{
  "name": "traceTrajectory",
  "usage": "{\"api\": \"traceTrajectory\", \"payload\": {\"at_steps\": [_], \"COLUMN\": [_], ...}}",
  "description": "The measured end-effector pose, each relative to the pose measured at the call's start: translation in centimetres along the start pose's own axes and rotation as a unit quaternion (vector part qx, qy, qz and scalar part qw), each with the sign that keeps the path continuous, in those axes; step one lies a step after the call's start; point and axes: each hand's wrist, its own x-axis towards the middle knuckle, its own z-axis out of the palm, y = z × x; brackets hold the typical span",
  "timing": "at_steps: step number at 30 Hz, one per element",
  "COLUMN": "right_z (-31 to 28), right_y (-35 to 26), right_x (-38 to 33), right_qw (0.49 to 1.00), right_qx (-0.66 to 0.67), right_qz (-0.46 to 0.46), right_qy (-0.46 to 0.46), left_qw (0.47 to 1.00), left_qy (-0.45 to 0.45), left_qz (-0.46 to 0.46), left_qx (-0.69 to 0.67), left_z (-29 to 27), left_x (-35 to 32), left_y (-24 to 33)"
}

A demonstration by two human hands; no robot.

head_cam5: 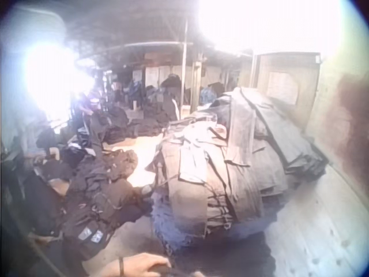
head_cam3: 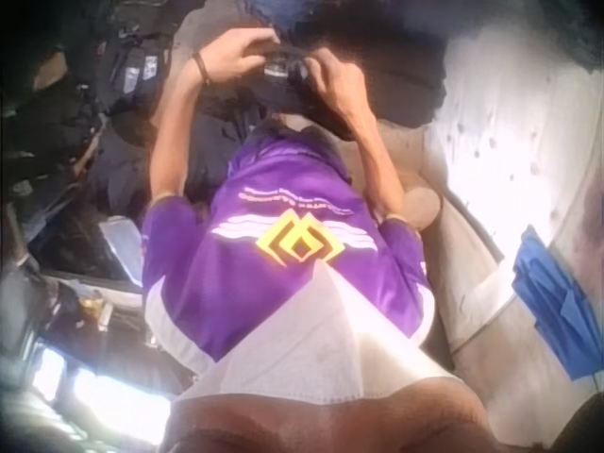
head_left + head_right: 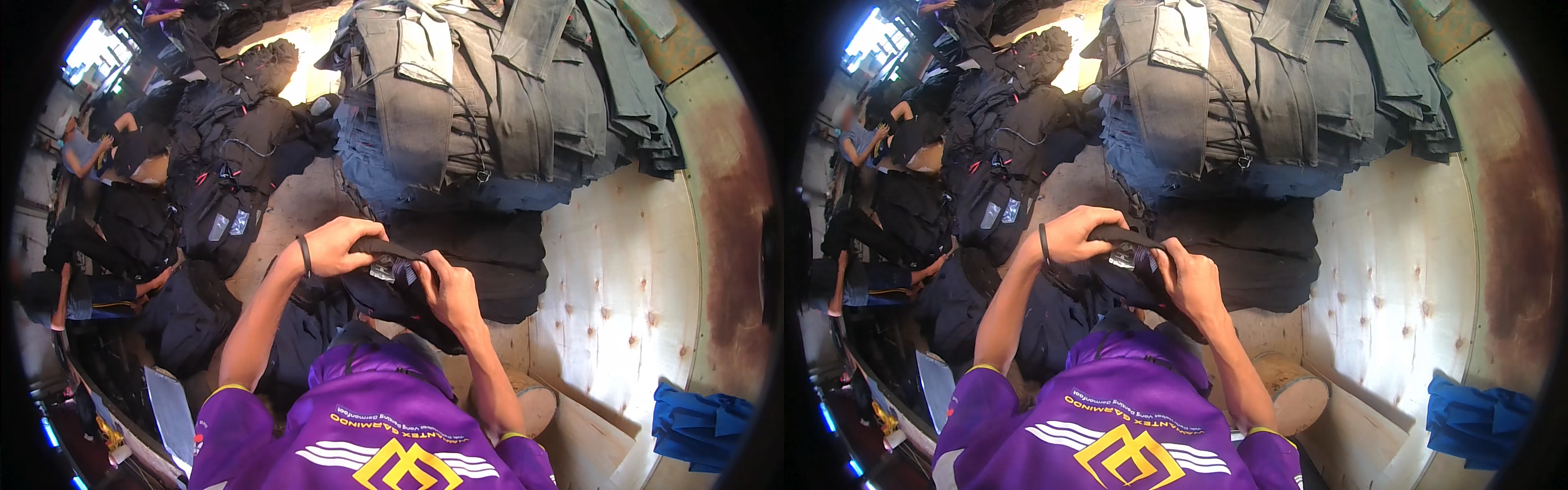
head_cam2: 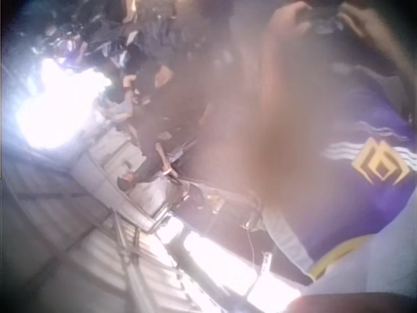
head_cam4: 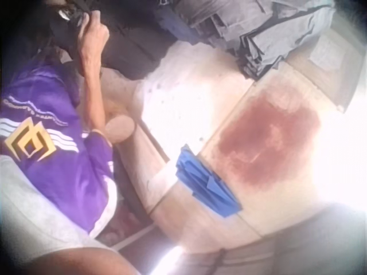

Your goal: The person repeatedly picks up black fabric bags from a large pile on the floor, folds them by hand, and places them into a growing stack. The person handles the bags one at a time, smoothing and aligning them before stacking.

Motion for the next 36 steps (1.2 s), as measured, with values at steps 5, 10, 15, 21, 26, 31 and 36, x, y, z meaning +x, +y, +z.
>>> {"api": "traceTrajectory", "payload": {"at_steps": [5,10,15,21,26,31,36], "right_z": [0.2,0.6,3.4,4.4,-0.4,-11.2,-24.8], "right_y": [-0.8,1.5,5.3,5.9,9.4,13.6,9.2], "right_x": [-0.9,-4.0,-9.5,-9.7,-9.5,-11.3,-11.1], "right_qw": [1.0,0.983,0.981,0.974,0.925,0.971,0.934], "right_qx": [-0.005,0.116,0.045,0.018,-0.052,-0.072,-0.186], "right_qz": [0.008,0.053,0.038,0.111,0.239,0.227,0.296], "right_qy": [-0.012,-0.134,-0.184,-0.199,-0.29,0.016,0.066], "left_qw": [1.0,0.999,0.993,0.969,0.972,0.979,0.972], "left_qy": [0.001,-0.026,-0.042,0.18,0.196,0.141,0.077], "left_qz": [-0.023,-0.018,-0.086,-0.076,-0.014,0.064,0.214], "left_qx": [0.019,0.009,0.069,0.154,0.13,0.13,0.064], "left_z": [1.3,2.0,3.1,5.6,7.3,8.0,8.1], "left_x": [-0.6,-1.1,-1.4,3.1,9.4,20.8,32.1], "left_y": [0.2,-0.7,-0.4,-0.5,-1.0,1.4,6.8]}}
